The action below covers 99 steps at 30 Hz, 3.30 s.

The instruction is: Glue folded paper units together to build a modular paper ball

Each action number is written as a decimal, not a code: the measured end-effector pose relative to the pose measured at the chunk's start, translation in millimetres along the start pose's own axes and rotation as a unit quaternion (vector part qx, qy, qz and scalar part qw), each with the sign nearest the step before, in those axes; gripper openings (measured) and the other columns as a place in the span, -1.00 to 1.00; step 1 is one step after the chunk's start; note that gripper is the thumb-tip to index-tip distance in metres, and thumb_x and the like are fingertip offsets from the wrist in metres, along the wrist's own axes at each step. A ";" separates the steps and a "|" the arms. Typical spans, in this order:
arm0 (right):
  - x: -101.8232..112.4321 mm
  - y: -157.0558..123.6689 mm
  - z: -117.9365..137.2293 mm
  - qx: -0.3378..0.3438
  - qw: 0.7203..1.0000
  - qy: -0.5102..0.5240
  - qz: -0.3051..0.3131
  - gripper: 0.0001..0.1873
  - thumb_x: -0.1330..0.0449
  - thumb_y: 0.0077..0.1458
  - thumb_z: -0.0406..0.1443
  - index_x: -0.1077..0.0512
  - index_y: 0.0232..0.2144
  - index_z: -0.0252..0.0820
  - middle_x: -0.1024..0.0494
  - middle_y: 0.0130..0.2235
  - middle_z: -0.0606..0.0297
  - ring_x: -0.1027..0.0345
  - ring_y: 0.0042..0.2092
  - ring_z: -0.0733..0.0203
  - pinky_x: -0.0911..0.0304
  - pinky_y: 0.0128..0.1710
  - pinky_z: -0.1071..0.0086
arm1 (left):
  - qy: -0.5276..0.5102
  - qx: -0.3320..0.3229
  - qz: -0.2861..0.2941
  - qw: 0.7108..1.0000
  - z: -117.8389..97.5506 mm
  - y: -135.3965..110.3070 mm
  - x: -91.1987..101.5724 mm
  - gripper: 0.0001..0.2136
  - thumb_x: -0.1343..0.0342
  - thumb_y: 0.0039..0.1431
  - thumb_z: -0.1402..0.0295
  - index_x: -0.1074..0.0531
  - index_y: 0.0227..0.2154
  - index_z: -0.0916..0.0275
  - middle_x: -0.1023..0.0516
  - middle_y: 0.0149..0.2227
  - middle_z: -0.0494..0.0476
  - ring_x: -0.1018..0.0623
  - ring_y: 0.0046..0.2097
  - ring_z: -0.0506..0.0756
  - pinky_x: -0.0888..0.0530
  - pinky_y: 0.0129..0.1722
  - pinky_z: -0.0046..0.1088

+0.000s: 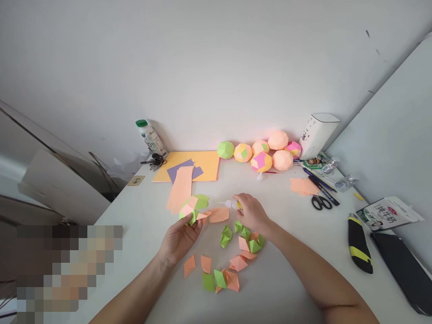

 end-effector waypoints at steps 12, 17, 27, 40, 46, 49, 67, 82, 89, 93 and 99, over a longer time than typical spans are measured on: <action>60.6 -7.1 55.3 0.141 0.964 0.220 -0.060 -0.68 -0.15 0.03 -0.41 -0.30 -0.12 -0.12 -0.45 -0.19 0.16 -0.37 -0.17 0.15 -0.35 -0.22 0.31 | 0.034 -0.016 0.028 0.999 2.0 -9.0 -4.0 -0.92 -0.17 0.02 0.55 -0.48 -0.38 0.34 -0.58 -0.39 0.13 -0.58 -0.34 0.03 -0.56 -0.23 -0.45; 49.8 -8.0 57.5 0.132 0.968 0.211 -0.023 -0.70 -0.14 0.05 -0.40 -0.31 -0.12 -0.12 -0.46 -0.23 0.17 -0.37 -0.22 0.17 -0.36 -0.27 0.32 | 0.043 -0.048 0.035 0.997 -1.7 -10.5 -7.2 -0.95 -0.20 -0.01 0.53 -0.49 -0.43 0.33 -0.58 -0.42 0.11 -0.57 -0.35 0.03 -0.56 -0.22 -0.46; 45.6 -9.5 61.1 0.130 0.970 0.205 -0.023 -0.71 -0.14 0.05 -0.39 -0.32 -0.12 -0.13 -0.47 -0.23 0.16 -0.38 -0.22 0.16 -0.38 -0.27 0.31 | 0.047 -0.053 0.045 0.996 -4.4 -13.5 -8.5 -0.95 -0.23 -0.03 0.51 -0.50 -0.45 0.31 -0.56 -0.47 0.06 -0.57 -0.36 0.02 -0.55 -0.20 -0.45; 45.3 -11.2 62.6 0.119 0.974 0.188 -0.030 -0.70 -0.12 0.05 -0.40 -0.32 -0.12 -0.11 -0.47 -0.23 0.16 -0.39 -0.22 0.15 -0.39 -0.27 0.29 | 0.051 -0.048 0.041 0.997 -3.2 -13.2 -8.8 -0.94 -0.24 -0.04 0.52 -0.49 -0.45 0.32 -0.56 -0.45 0.07 -0.57 -0.35 0.03 -0.55 -0.20 -0.44; 41.0 -12.8 64.1 0.131 0.972 0.193 -0.029 -0.68 -0.13 0.05 -0.40 -0.31 -0.10 -0.12 -0.47 -0.21 0.15 -0.39 -0.19 0.13 -0.39 -0.24 0.27 | 0.044 -0.048 0.046 0.997 -2.0 -12.7 -8.8 -0.93 -0.23 -0.03 0.52 -0.49 -0.43 0.31 -0.58 -0.42 0.08 -0.57 -0.36 0.02 -0.56 -0.23 -0.45; 41.7 -11.5 61.5 0.126 0.973 0.190 -0.042 -0.68 -0.13 0.04 -0.41 -0.31 -0.10 -0.12 -0.46 -0.20 0.15 -0.39 -0.18 0.14 -0.39 -0.23 0.27 | 0.050 -0.044 0.047 0.997 -2.4 -13.1 -8.6 -0.93 -0.22 -0.03 0.51 -0.49 -0.43 0.31 -0.58 -0.41 0.09 -0.57 -0.34 0.03 -0.56 -0.20 -0.44; 46.3 -6.7 57.2 0.091 0.970 0.191 -0.117 -0.72 -0.12 0.04 -0.40 -0.31 -0.15 -0.10 -0.46 -0.19 0.18 -0.39 -0.20 0.15 -0.36 -0.25 0.31 | 0.027 -0.027 0.024 0.999 -2.0 -11.7 -7.2 -0.90 -0.17 0.01 0.57 -0.49 -0.37 0.33 -0.60 -0.39 0.13 -0.59 -0.32 0.06 -0.57 -0.22 -0.42; -7.0 -1.7 6.8 0.014 0.999 -0.001 0.029 -0.74 -0.11 -0.09 -0.51 -0.36 -0.28 -0.24 -0.50 -0.24 0.08 -0.38 -0.17 0.00 -0.34 -0.24 0.15 | -0.014 -0.003 0.050 0.999 -2.8 -13.7 -8.4 -0.93 -0.16 0.02 0.58 -0.47 -0.43 0.33 -0.60 -0.42 0.07 -0.57 -0.36 0.01 -0.57 -0.29 -0.49; 15.7 -13.8 57.5 0.169 0.978 0.084 -0.083 -0.74 -0.11 0.08 -0.43 -0.31 -0.13 -0.20 -0.42 -0.12 0.07 -0.32 -0.09 0.06 -0.33 -0.16 0.17 | 0.040 0.019 0.113 0.993 4.5 -18.0 -6.4 -0.92 -0.16 0.06 0.51 -0.48 -0.34 0.31 -0.59 -0.30 0.09 -0.55 -0.31 0.01 -0.54 -0.27 -0.47; 18.6 -25.4 79.9 0.202 0.958 0.193 -0.066 -0.71 -0.14 0.10 -0.40 -0.28 -0.09 -0.17 -0.41 -0.11 0.11 -0.31 -0.04 0.09 -0.34 -0.10 0.21 | 0.076 0.038 0.146 0.986 9.6 -22.8 -7.1 -0.94 -0.16 0.08 0.47 -0.48 -0.36 0.31 -0.57 -0.32 0.09 -0.54 -0.32 -0.01 -0.51 -0.29 -0.50; 16.6 -28.3 84.3 0.180 0.953 0.227 -0.088 -0.80 -0.16 0.13 -0.42 -0.34 -0.16 -0.16 -0.37 -0.19 0.16 -0.34 -0.23 0.23 -0.36 -0.31 0.36 | 0.098 0.042 0.163 0.981 13.3 -23.5 -7.0 -0.90 -0.17 0.08 0.43 -0.49 -0.32 0.31 -0.56 -0.33 0.10 -0.52 -0.32 -0.01 -0.49 -0.30 -0.51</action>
Point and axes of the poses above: each hand's wrist, its own y-axis towards the middle knuckle, its own x-axis out of the back of the hand, z = x × y, the point moved 2 cm from there along y, towards the middle knuckle
